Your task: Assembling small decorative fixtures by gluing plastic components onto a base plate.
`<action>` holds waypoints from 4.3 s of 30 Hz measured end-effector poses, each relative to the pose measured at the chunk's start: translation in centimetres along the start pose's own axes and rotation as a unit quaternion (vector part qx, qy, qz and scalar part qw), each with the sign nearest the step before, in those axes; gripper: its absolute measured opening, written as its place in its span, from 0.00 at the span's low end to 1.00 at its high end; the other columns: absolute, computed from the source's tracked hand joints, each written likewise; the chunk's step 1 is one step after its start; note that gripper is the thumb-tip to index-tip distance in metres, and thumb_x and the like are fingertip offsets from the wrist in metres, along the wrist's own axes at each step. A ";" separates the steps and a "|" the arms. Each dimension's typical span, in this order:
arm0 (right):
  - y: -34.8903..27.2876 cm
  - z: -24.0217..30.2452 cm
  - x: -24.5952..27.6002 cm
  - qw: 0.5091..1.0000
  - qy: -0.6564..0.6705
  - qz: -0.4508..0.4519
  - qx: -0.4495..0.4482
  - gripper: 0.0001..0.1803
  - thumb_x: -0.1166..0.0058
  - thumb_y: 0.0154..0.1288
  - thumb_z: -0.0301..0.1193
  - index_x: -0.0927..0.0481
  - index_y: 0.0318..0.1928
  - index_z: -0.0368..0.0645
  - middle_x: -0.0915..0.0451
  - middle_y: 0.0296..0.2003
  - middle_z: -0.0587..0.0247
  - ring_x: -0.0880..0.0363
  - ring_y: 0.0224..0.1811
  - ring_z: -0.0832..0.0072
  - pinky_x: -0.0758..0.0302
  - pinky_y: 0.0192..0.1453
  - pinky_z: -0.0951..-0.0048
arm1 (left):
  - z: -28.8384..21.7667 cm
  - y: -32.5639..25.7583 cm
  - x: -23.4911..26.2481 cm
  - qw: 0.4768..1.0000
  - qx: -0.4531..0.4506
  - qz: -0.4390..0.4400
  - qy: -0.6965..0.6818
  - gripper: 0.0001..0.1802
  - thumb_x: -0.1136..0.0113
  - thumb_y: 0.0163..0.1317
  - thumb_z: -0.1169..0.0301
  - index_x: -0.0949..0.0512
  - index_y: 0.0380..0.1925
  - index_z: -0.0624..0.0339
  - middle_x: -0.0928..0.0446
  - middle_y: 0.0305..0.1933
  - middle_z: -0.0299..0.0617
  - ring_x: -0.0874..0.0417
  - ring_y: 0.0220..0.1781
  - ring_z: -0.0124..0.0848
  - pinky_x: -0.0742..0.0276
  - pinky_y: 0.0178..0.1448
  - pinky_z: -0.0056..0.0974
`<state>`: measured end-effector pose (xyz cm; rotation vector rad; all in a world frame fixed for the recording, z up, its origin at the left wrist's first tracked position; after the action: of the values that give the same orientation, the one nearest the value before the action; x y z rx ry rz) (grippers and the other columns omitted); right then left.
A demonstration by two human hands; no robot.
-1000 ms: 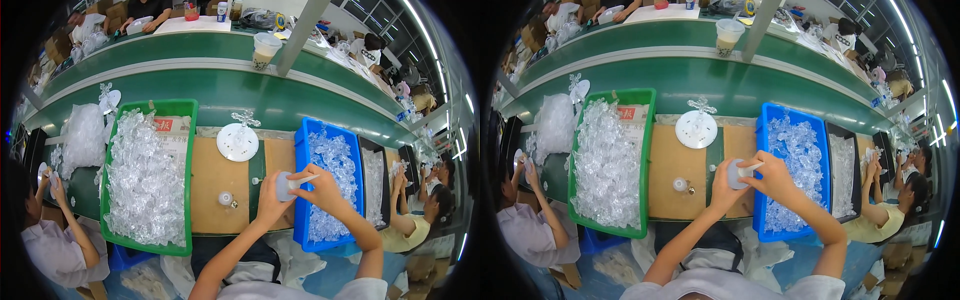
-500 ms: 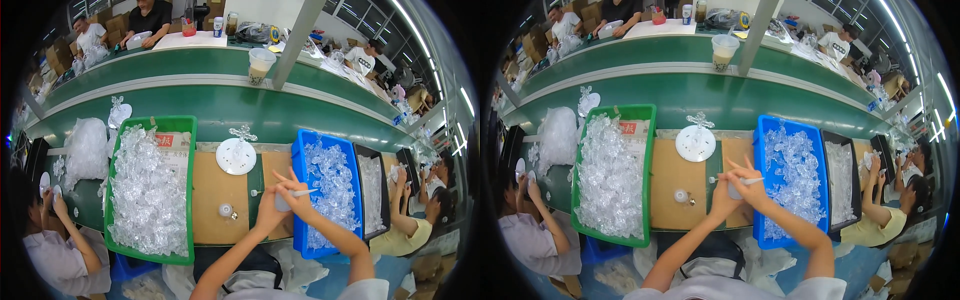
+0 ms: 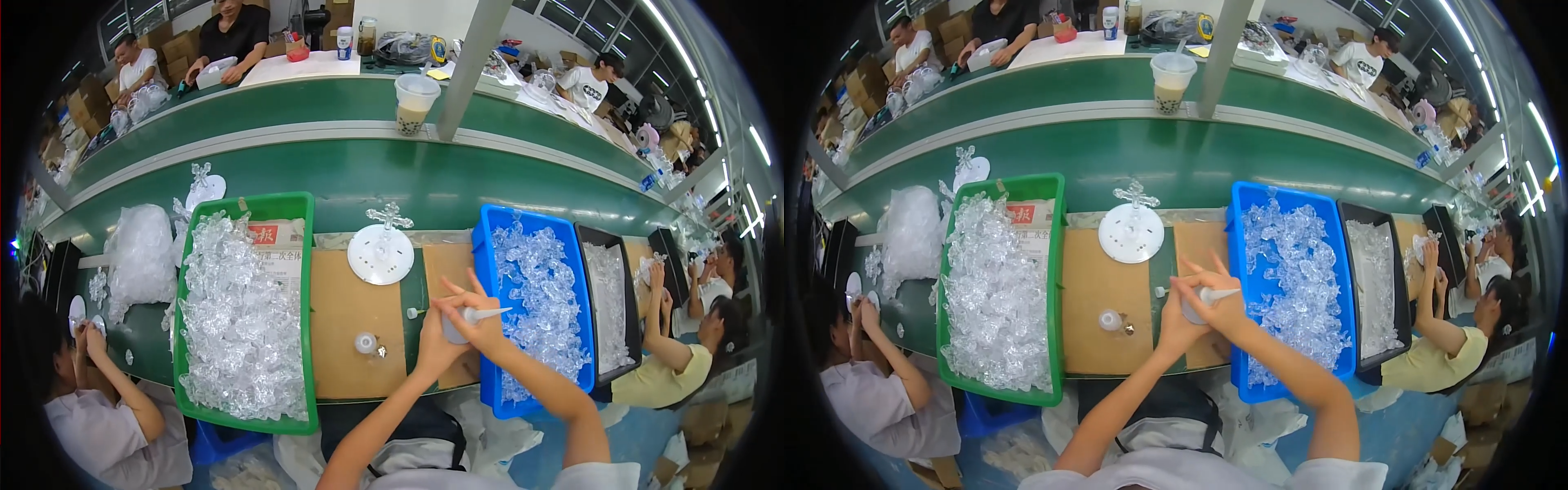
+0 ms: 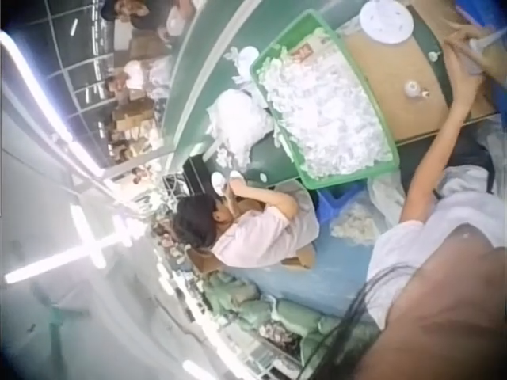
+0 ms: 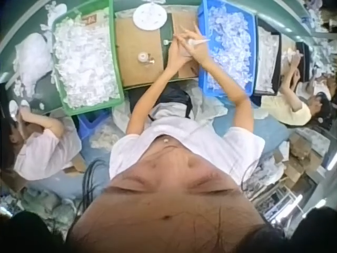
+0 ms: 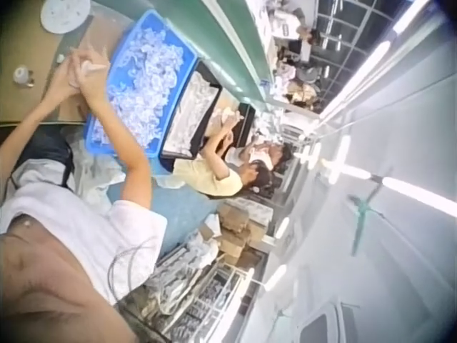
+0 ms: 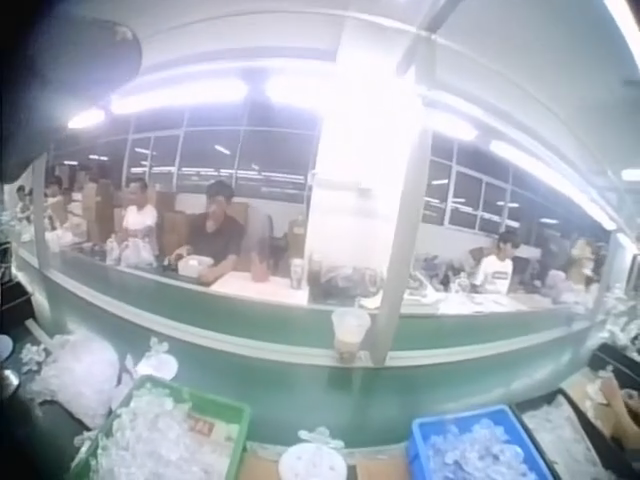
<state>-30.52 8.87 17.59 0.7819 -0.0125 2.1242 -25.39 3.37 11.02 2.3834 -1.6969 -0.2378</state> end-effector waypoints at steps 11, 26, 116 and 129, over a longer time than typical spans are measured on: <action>-2.2 0.8 2.6 0.997 0.033 -0.016 -0.065 0.42 0.33 0.43 0.34 0.39 0.60 0.37 0.31 0.55 0.49 0.35 0.61 0.55 0.44 0.67 0.65 | -0.8 -2.0 0.9 0.996 -0.011 -0.046 0.078 0.44 0.34 0.44 0.77 0.47 0.61 0.67 0.42 0.60 0.60 0.38 0.62 0.53 0.41 0.64 0.47; 18.2 -5.2 20.3 0.965 -0.154 -0.213 -0.014 0.45 0.27 0.35 0.36 0.36 0.56 0.41 0.24 0.46 0.54 0.24 0.49 0.64 0.28 0.54 0.66 | -8.7 -7.5 15.0 0.950 0.003 -0.155 0.273 0.28 0.44 0.56 0.81 0.40 0.57 0.66 0.34 0.58 0.52 0.27 0.55 0.41 0.33 0.60 0.40; 3.4 0.2 -6.1 0.868 -0.377 0.303 0.114 0.17 0.43 0.51 0.29 0.29 0.43 0.43 0.24 0.33 0.58 0.24 0.40 0.60 0.28 0.41 0.60 | 4.2 -7.0 13.5 0.988 0.083 -0.107 0.079 0.33 0.37 0.52 0.75 0.36 0.59 0.63 0.37 0.63 0.57 0.37 0.66 0.47 0.38 0.64 0.42; 2.6 6.8 -8.8 0.929 -0.180 0.301 0.117 0.15 0.41 0.50 0.30 0.29 0.38 0.43 0.29 0.30 0.58 0.24 0.31 0.60 0.26 0.31 0.64 | 2.0 -5.9 13.3 0.988 0.016 -0.137 0.075 0.34 0.36 0.50 0.76 0.36 0.59 0.62 0.31 0.59 0.49 0.28 0.60 0.39 0.32 0.59 0.38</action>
<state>-24.94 -0.97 18.97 1.4531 -0.2251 2.5437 -16.16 -7.47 7.39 2.5817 -1.3178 -0.0682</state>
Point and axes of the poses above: each hand's wrist, its own y-axis towards the middle knuckle, its own x-axis out of the back of the hand, z = x × y, the point moved 7 cm from there along y, towards the middle knuckle
